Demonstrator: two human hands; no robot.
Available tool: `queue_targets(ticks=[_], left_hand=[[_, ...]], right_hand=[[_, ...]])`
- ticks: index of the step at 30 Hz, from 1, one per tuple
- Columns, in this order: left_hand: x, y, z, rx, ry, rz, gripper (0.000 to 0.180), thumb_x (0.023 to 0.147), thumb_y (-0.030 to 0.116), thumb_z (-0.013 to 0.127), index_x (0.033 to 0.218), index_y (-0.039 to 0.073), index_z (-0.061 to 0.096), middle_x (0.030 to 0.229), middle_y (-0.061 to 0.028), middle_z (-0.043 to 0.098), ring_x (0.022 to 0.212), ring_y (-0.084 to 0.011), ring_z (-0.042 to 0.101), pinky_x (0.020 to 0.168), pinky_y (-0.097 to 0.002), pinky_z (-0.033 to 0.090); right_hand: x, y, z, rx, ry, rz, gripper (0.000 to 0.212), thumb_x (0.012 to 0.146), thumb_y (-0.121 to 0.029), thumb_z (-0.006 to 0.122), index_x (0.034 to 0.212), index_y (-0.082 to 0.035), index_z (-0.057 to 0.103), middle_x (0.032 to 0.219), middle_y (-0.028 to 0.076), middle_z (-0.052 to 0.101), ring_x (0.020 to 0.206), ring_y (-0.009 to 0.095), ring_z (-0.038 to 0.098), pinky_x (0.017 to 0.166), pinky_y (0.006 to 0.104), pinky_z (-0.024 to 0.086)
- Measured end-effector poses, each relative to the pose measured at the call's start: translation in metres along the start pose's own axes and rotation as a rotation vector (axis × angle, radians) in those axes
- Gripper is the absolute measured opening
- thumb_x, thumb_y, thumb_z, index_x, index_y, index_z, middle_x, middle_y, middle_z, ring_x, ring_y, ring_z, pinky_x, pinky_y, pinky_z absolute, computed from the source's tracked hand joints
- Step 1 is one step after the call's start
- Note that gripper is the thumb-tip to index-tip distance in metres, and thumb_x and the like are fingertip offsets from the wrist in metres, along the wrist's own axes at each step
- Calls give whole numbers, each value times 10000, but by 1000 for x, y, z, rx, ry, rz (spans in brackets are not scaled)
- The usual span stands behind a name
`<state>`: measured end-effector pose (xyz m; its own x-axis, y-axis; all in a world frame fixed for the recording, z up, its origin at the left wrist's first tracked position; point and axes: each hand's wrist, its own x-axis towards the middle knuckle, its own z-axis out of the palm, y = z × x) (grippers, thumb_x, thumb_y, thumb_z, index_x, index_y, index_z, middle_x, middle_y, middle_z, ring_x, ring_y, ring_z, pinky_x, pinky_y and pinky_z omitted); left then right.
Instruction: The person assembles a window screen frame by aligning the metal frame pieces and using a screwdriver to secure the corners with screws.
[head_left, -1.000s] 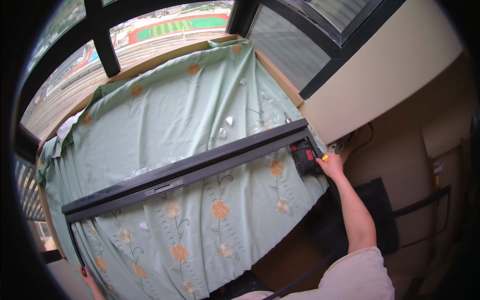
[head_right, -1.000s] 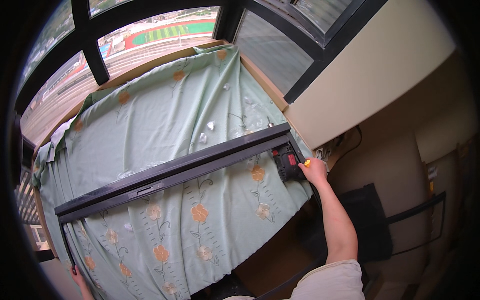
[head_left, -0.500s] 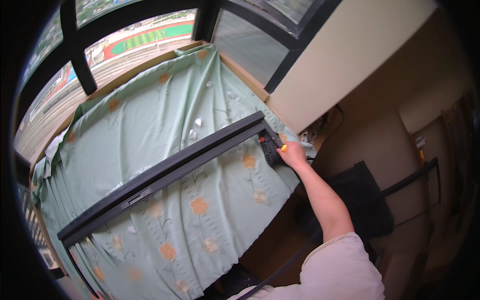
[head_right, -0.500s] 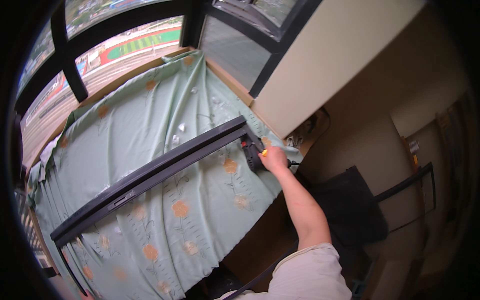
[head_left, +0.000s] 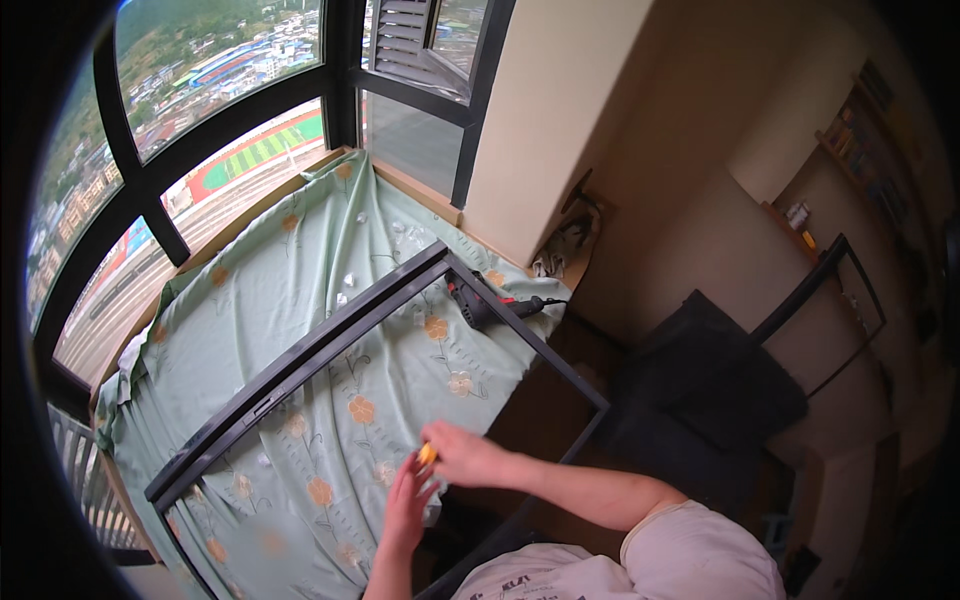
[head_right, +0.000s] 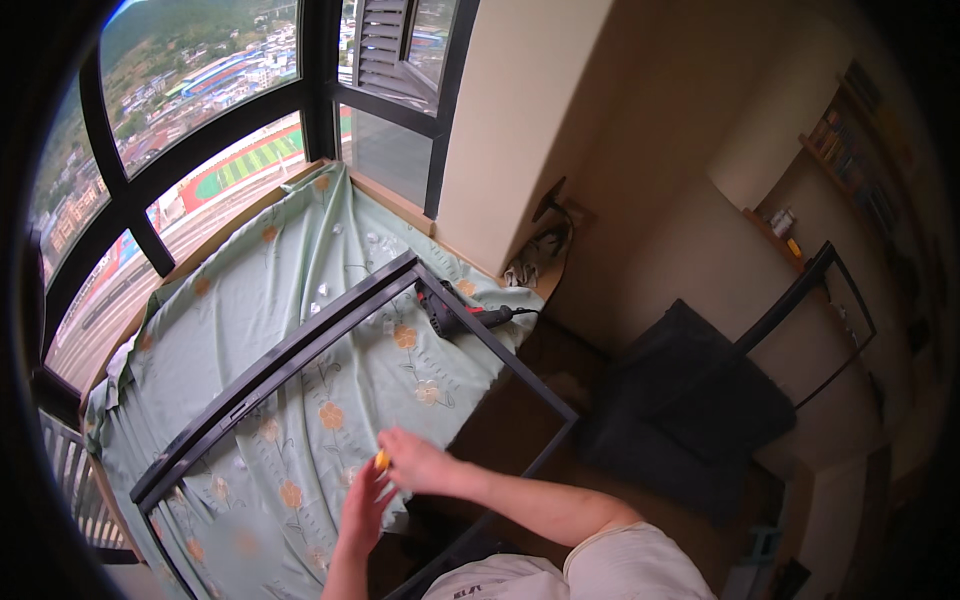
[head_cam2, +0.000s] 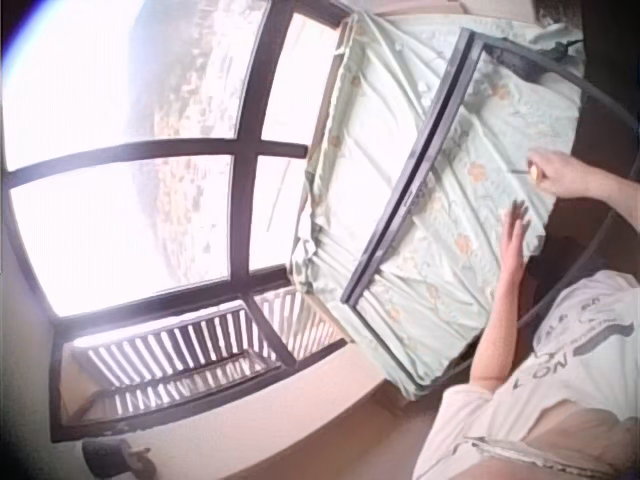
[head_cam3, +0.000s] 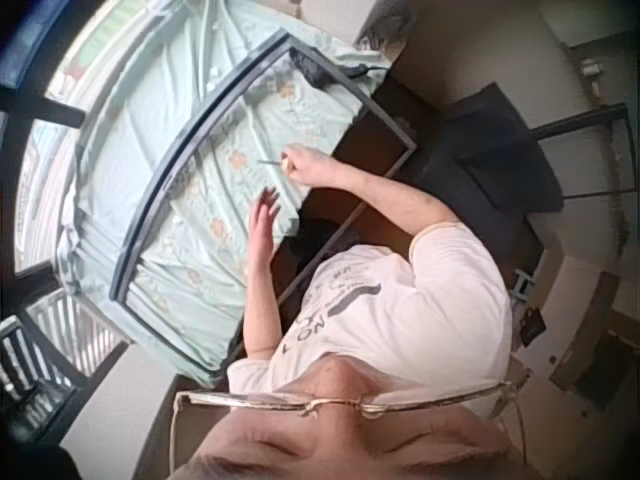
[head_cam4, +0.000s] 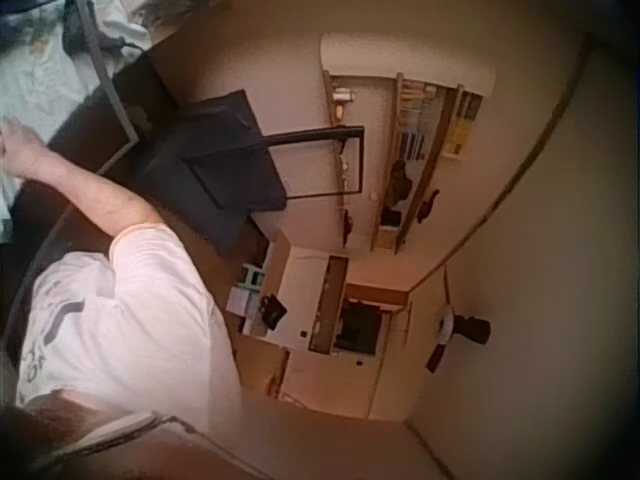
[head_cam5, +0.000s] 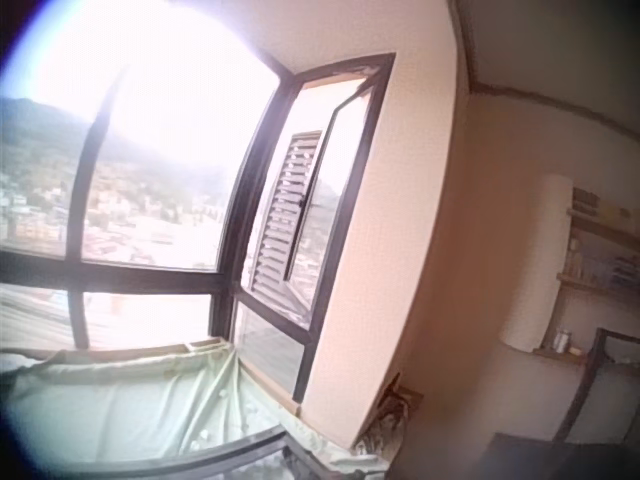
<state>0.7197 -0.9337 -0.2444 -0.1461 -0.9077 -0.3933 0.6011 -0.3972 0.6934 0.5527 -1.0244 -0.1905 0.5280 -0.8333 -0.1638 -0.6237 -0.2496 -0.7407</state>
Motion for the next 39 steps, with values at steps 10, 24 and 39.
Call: queue_targets(ticks=[10,24,39], left_hand=[[99,-53,91,-28,159,-246,315,981,313,563,1139,47,624,1065,-82,689,969,-174,667,693,-286,488],[258,-144,266,318,403,-145,376,935,211,685,1240,59,526,1054,-25,702,922,-123,680,634,-244,484],[267,-176,260,200,515,-123,323,935,132,673,1197,55,501,1030,-38,708,860,-124,685,604,-224,453]], right_hand=[[12,196,-205,-470,350,-46,399,789,-247,727,1109,-34,623,1121,163,606,1106,339,571,937,425,482],[131,334,-262,-386,-268,-187,548,762,-558,727,947,-47,660,845,201,694,839,395,672,757,482,528],[157,271,-409,-1186,-518,-286,349,749,-398,794,826,-63,737,842,96,730,837,278,714,734,393,566]])
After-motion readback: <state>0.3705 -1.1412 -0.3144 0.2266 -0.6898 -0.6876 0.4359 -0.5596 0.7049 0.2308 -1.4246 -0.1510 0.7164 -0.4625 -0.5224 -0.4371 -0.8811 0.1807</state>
